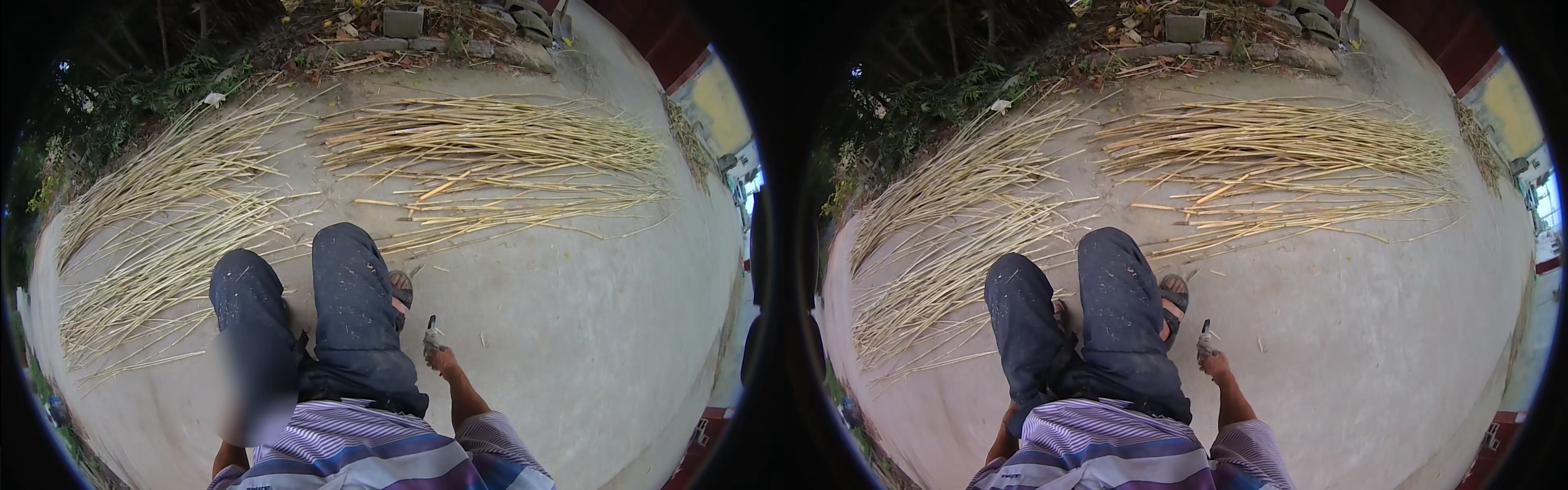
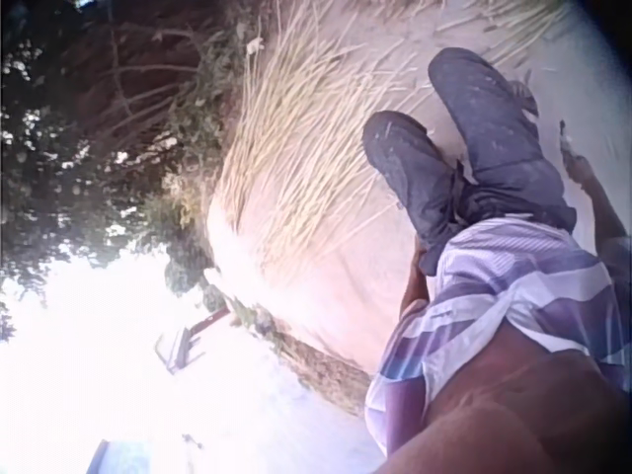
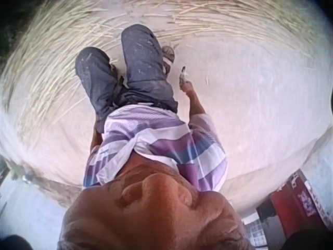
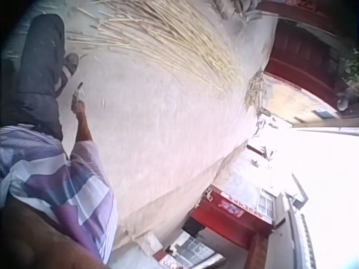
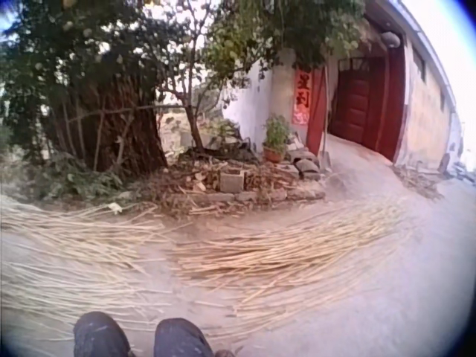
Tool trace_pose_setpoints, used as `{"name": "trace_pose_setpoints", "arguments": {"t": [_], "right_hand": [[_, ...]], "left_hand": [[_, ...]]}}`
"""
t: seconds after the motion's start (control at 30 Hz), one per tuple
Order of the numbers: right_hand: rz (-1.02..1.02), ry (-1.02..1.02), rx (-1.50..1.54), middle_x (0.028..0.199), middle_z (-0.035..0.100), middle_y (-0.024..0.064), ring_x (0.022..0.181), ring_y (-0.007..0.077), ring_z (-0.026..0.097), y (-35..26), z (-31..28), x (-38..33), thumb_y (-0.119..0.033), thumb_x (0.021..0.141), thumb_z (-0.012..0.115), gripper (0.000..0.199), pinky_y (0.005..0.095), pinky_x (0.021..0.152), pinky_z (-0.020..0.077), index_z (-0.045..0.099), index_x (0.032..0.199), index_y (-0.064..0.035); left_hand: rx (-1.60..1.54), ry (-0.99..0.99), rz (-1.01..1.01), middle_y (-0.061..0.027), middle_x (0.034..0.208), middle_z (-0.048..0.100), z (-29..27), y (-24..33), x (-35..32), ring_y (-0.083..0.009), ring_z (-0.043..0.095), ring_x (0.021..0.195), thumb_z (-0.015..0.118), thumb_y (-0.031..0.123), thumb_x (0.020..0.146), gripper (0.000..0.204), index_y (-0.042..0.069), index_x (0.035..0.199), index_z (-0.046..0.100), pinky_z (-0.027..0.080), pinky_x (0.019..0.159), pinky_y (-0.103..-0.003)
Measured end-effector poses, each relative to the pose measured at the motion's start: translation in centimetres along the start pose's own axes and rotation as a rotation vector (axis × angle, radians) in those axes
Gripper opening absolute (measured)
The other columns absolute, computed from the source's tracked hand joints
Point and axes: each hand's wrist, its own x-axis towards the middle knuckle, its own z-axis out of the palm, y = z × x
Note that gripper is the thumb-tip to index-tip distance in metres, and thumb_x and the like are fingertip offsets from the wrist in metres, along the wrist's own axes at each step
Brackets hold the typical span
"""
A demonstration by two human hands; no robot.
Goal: The person sits on a concrete surface and uses a small knife to peel the outer layer off long, thin sticks. They repeatedly pick up sticks from a pile, peel them, and place the processed sticks back on the ground.
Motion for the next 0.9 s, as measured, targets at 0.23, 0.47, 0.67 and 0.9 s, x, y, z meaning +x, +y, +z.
{"name": "trace_pose_setpoints", "arguments": {"t": [0.23, 0.47, 0.67, 0.9], "right_hand": [[0.034, 0.051, -0.025, 0.076, 0.064, 0.0063, 0.061, 0.0181, 0.062, -0.1, 0.6, -0.7, -0.022, 0.086, 0.057, 0.018, 0.0310, 0.053, 0.0469, 0.060, 0.094, -0.0060], [0.010, 0.008, -0.022, 0.075, 0.063, 0.0068, 0.059, 0.0179, 0.062, -0.4, 0.6, -0.8, -0.020, 0.086, 0.056, 0.018, 0.0308, 0.050, 0.0467, 0.060, 0.091, -0.0036], [0.029, 0.018, -0.045, 0.075, 0.063, 0.0076, 0.058, 0.0182, 0.062, -1.3, 0.4, -1.4, -0.020, 0.086, 0.056, 0.018, 0.0315, 0.050, 0.0475, 0.059, 0.089, -0.0022], [-0.007, -0.033, -0.182, 0.075, 0.063, 0.0076, 0.060, 0.0184, 0.063, -1.5, 0.1, -0.9, -0.019, 0.086, 0.057, 0.017, 0.0317, 0.050, 0.0479, 0.059, 0.090, -0.0026]], "left_hand": [[-0.003, -0.027, -0.009, -0.0208, 0.104, 0.067, 0.9, 0.7, 1.7, -0.0354, 0.063, 0.103, 0.068, 0.023, 0.081, 0.034, 0.000, 0.106, 0.065, 0.049, 0.085, -0.039], [-0.007, -0.041, -0.032, -0.0207, 0.104, 0.067, 1.2, 1.7, 2.2, -0.0354, 0.063, 0.103, 0.068, 0.023, 0.081, 0.034, 0.001, 0.107, 0.065, 0.049, 0.085, -0.039], [-0.004, -0.025, -0.050, -0.0207, 0.104, 0.067, 0.3, 0.5, 1.2, -0.0353, 0.063, 0.103, 0.068, 0.023, 0.081, 0.035, 0.001, 0.107, 0.065, 0.049, 0.085, -0.039], [-0.008, 0.017, -0.018, -0.0206, 0.104, 0.067, 0.2, -0.6, -0.3, -0.0353, 0.062, 0.104, 0.068, 0.023, 0.081, 0.035, 0.001, 0.108, 0.065, 0.049, 0.086, -0.039]]}}
